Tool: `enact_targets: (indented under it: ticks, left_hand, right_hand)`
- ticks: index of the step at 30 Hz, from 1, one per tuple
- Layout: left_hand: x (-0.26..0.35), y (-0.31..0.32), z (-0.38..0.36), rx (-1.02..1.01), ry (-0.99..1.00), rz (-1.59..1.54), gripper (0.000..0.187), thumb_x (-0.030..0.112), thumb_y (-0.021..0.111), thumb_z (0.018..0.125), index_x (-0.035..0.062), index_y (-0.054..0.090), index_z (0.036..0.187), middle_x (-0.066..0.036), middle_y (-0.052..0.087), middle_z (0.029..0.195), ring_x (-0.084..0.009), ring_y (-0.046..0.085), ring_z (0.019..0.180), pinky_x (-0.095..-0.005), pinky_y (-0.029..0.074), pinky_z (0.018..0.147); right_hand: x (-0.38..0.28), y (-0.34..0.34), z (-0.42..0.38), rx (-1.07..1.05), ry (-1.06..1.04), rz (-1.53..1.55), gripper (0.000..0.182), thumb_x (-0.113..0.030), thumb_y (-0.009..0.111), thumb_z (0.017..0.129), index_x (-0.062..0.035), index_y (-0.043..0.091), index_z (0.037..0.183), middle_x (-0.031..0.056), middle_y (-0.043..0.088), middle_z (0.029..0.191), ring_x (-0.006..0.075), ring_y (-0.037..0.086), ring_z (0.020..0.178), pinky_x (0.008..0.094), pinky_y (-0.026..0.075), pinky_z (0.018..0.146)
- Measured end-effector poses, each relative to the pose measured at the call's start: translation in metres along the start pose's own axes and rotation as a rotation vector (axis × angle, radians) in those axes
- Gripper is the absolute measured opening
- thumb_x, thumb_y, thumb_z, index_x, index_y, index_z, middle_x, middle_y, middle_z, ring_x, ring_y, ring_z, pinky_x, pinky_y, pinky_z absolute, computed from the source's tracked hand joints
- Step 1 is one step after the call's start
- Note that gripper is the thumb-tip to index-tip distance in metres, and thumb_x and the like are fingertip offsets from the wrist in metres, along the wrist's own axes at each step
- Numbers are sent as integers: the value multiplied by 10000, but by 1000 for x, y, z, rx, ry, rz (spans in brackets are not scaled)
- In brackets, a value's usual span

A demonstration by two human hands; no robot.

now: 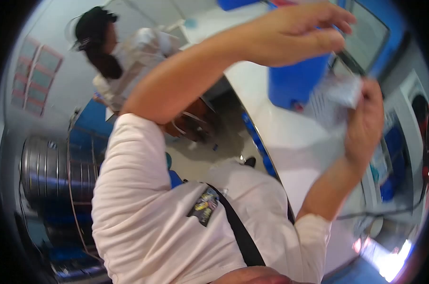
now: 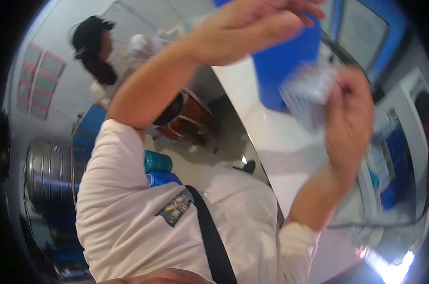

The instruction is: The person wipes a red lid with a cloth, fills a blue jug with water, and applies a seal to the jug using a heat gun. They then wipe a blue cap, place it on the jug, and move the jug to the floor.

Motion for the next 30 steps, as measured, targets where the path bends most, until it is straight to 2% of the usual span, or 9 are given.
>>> enact_targets:
  ticks: [2,4,7,10,15,22,25,28,30]
  left_hand:
    - [-9,12,-7,-13,-78,-167,491,333,533,1071,-5,525,1426,-133,653,1269,-225,636,1142,-339,508,993]
    - [-23,10,-19,-133,-161,-194,421,229,453,1107,10,449,1466,-67,599,1283,-160,589,1155,-309,478,1013]
    - [-29,9,-37,-198,-236,-303,363,199,525,1084,1,496,1387,-54,604,1240,-141,576,1159,-312,469,1011]
    - [-24,19,-43,4,-183,-267,445,181,691,998,-2,470,1339,-82,597,1211,-154,569,1159,-321,458,1011]
    - [-33,4,-54,-114,-154,-33,496,171,752,958,7,462,1324,-66,599,1192,-151,587,1120,-304,466,980]
    - [-29,6,-73,-229,-584,-206,354,167,777,938,0,559,1161,-56,653,1068,-138,623,1003,-283,493,894]
    - [-35,-25,-79,-510,-465,134,501,406,726,960,24,603,1261,-64,672,1114,-180,647,1028,-322,492,985]
    - [-19,-47,-69,-754,-294,355,472,383,735,955,17,605,1224,-69,644,1088,-179,629,1009,-323,496,953]
    - [-4,-63,-65,-665,-296,461,437,359,712,976,22,610,1235,-73,652,1100,-174,628,1023,-323,496,953]
  right_hand:
    - [-4,16,11,-52,115,112,75,-93,615,1036,-35,606,1081,-2,599,914,61,554,834,221,484,740]
    - [-6,29,14,-73,79,95,241,-269,554,1086,-38,615,1055,-33,615,943,65,519,852,203,407,800]
    - [24,29,13,-74,286,409,102,-133,608,1040,-38,579,1016,34,625,894,114,595,784,245,491,707]
    - [30,39,16,-127,293,372,148,-162,605,1057,-67,542,962,-44,557,837,22,492,738,176,420,638]
    - [32,51,17,-223,296,408,161,-176,626,1047,-56,554,968,-33,580,844,39,508,743,200,441,640]
    - [0,25,34,-450,266,33,203,-215,683,1010,-36,594,970,-3,620,819,52,531,727,216,452,645]
    - [-30,29,27,-495,179,-274,255,-264,711,987,-26,619,971,9,632,789,73,558,708,243,464,650]
    - [-60,28,27,-474,117,-632,309,-313,733,965,-16,647,951,15,639,765,91,582,702,267,469,652]
    - [-62,13,39,-577,148,-683,338,-330,717,975,-5,671,893,14,620,727,104,566,666,272,455,631]
Point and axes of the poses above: each hand's wrist, its own z-axis towards the middle knuckle, its own y-axis out of the palm, x = y × z, the point moved 3 cm from there along z, towards the middle knuckle
